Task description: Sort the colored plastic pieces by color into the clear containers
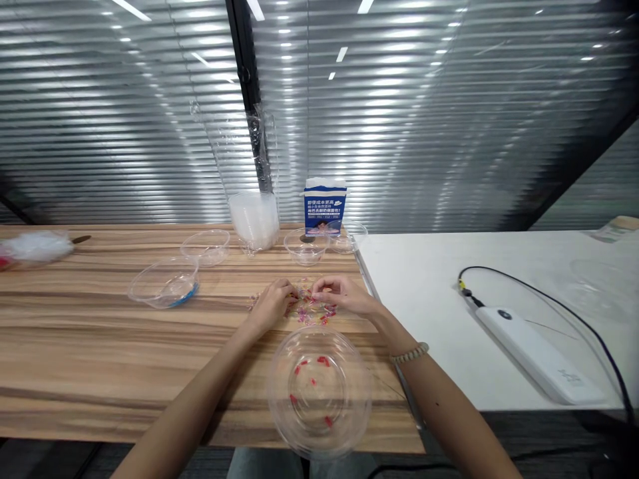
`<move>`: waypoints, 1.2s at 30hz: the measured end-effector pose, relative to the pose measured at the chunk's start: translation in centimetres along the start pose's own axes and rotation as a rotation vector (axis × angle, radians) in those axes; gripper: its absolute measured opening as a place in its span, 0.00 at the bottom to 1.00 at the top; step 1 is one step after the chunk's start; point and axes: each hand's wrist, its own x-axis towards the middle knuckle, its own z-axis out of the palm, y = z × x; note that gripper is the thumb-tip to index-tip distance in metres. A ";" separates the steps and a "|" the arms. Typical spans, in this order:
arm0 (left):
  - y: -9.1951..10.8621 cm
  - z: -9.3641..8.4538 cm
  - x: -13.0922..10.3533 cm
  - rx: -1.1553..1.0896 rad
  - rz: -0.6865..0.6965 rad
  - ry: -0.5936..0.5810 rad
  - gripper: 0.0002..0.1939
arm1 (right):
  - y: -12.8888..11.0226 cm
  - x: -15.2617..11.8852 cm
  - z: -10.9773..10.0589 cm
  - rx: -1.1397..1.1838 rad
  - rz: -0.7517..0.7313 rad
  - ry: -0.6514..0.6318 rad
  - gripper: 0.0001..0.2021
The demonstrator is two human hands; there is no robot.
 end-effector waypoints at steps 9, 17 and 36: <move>-0.3 0.1 0.1 -0.015 0.006 0.025 0.07 | -2.3 -0.8 0.2 0.095 -0.138 -0.291 0.12; -0.1 -0.1 0.1 -0.065 -0.018 0.028 0.06 | -1.2 -0.5 -0.2 0.047 -0.111 -0.221 0.11; 0.9 -1.4 0.2 -0.345 -0.183 0.004 0.05 | 2.8 0.7 -0.7 -0.396 0.051 0.266 0.10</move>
